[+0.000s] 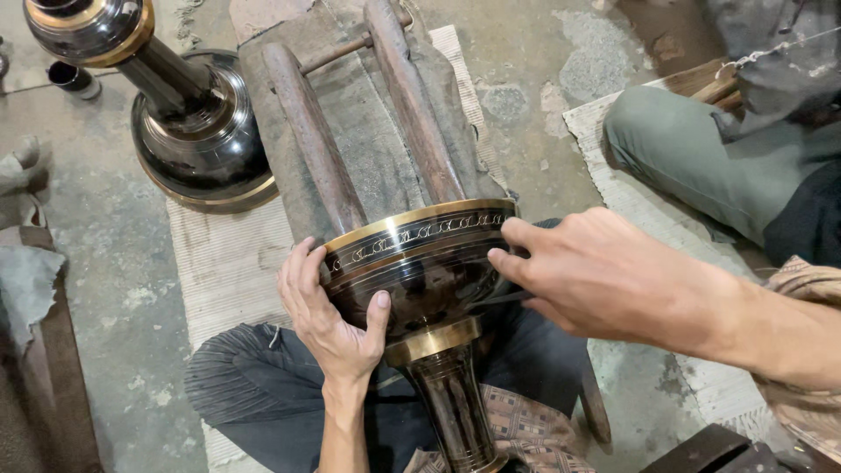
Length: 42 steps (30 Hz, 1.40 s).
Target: The person uses a small pointed tool to engrave decorative patterns onto the surface of a polished metal lamp base. They hold the lamp steady with one hand while carefully carving lines and motifs into the metal.
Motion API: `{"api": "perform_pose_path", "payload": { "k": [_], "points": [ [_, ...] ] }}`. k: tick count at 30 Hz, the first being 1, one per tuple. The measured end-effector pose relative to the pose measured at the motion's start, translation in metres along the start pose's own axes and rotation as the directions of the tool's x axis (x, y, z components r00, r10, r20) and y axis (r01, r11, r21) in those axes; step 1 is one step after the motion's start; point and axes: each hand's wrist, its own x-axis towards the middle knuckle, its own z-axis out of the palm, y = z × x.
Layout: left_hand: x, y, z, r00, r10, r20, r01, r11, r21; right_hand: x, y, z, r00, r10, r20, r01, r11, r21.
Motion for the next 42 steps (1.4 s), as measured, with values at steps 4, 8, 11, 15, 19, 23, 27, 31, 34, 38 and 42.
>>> {"api": "perform_pose_path", "payload": {
  "k": [4, 8, 11, 15, 19, 23, 27, 31, 34, 38, 42],
  "points": [
    [0.011, -0.010, -0.007, 0.997, -0.016, 0.080, 0.012, 0.999, 0.049, 0.001, -0.013, -0.011, 0.991, 0.125, 0.053, -0.134, 0.966, 0.223],
    [0.022, -0.013, -0.006, 0.994, -0.015, 0.108, 0.009, 0.999, 0.049, 0.002, -0.031, -0.026, 0.991, 0.130, -0.036, -0.103, 0.901, 0.421],
    [0.023, -0.014, -0.006, 0.995, -0.020, 0.097, 0.016, 0.999, 0.037, 0.009, -0.043, -0.030, 0.989, 0.144, -0.015, -0.124, 0.895, 0.429],
    [0.025, -0.014, -0.005, 0.996, -0.013, 0.086, 0.011, 1.000, 0.030, 0.017, -0.059, -0.030, 0.983, 0.182, 0.013, -0.172, 0.902, 0.397],
    [0.025, -0.012, -0.006, 0.996, -0.032, 0.089, 0.029, 0.999, 0.030, 0.021, -0.067, -0.035, 0.981, 0.195, 0.007, -0.179, 0.884, 0.432],
    [0.025, -0.011, -0.006, 0.997, -0.026, 0.079, 0.024, 1.000, 0.018, 0.023, -0.074, -0.035, 0.968, 0.248, 0.050, -0.248, 0.890, 0.383],
    [0.025, -0.010, -0.006, 0.996, -0.026, 0.081, 0.024, 0.999, 0.023, 0.018, -0.074, -0.020, 0.988, 0.142, -0.054, -0.122, 0.956, 0.265],
    [0.023, -0.011, -0.005, 0.996, -0.030, 0.080, 0.027, 0.999, 0.035, 0.012, -0.069, -0.001, 0.981, 0.144, 0.130, -0.154, 0.985, 0.074],
    [0.023, -0.013, -0.004, 0.997, -0.021, 0.080, 0.018, 0.999, 0.037, 0.006, -0.060, 0.012, 0.953, 0.092, 0.288, -0.069, 0.994, -0.091],
    [0.020, -0.013, -0.004, 0.997, -0.006, 0.078, 0.003, 0.999, 0.037, -0.002, -0.044, 0.018, 0.966, 0.080, 0.245, -0.076, 0.997, -0.025],
    [0.021, -0.012, -0.006, 0.996, -0.014, 0.090, 0.010, 0.999, 0.046, -0.003, -0.046, 0.022, 0.981, 0.192, 0.037, -0.194, 0.980, 0.034]
  ]
}}
